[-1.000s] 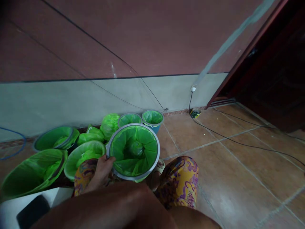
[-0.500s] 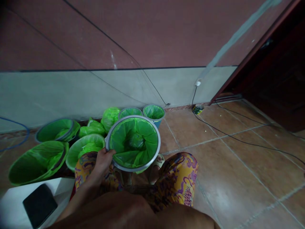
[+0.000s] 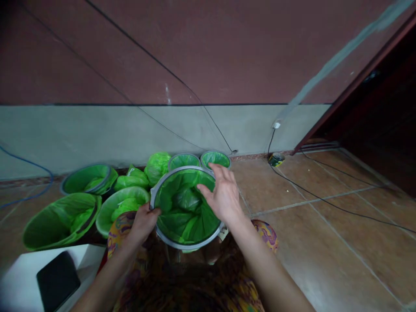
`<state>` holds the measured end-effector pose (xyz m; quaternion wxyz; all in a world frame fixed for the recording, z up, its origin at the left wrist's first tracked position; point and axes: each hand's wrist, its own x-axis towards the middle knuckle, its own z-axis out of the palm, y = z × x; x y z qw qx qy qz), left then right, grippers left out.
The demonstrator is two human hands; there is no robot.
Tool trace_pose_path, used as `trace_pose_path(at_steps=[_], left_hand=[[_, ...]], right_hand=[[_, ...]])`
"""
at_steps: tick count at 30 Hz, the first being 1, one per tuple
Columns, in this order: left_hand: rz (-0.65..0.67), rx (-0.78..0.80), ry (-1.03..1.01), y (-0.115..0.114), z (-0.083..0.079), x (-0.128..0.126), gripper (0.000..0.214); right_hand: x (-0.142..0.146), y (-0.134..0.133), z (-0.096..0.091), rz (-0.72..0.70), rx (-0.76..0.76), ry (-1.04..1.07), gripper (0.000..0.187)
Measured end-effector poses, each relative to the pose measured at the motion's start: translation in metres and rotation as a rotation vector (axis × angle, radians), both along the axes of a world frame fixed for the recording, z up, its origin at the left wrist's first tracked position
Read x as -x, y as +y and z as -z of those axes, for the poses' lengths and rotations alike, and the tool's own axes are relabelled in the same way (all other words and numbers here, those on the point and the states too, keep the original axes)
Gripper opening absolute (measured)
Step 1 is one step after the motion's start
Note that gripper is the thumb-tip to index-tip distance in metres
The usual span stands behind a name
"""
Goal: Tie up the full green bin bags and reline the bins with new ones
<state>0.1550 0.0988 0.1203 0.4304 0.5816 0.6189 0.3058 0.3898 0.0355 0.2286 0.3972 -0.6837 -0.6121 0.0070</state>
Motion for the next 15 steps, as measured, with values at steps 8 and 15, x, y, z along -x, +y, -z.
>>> trace_pose_path(at_steps=[8, 15], left_hand=[[0.309, -0.123, 0.206, 0.032, -0.046, -0.004, 0.014], [0.051, -0.003, -0.123, 0.028, -0.031, 0.01, 0.084]], right_hand=[[-0.053, 0.031, 0.053, -0.085, 0.465, -0.08, 0.032], [-0.048, 0.013, 0.08, 0.13, 0.316, 0.082, 0.046]])
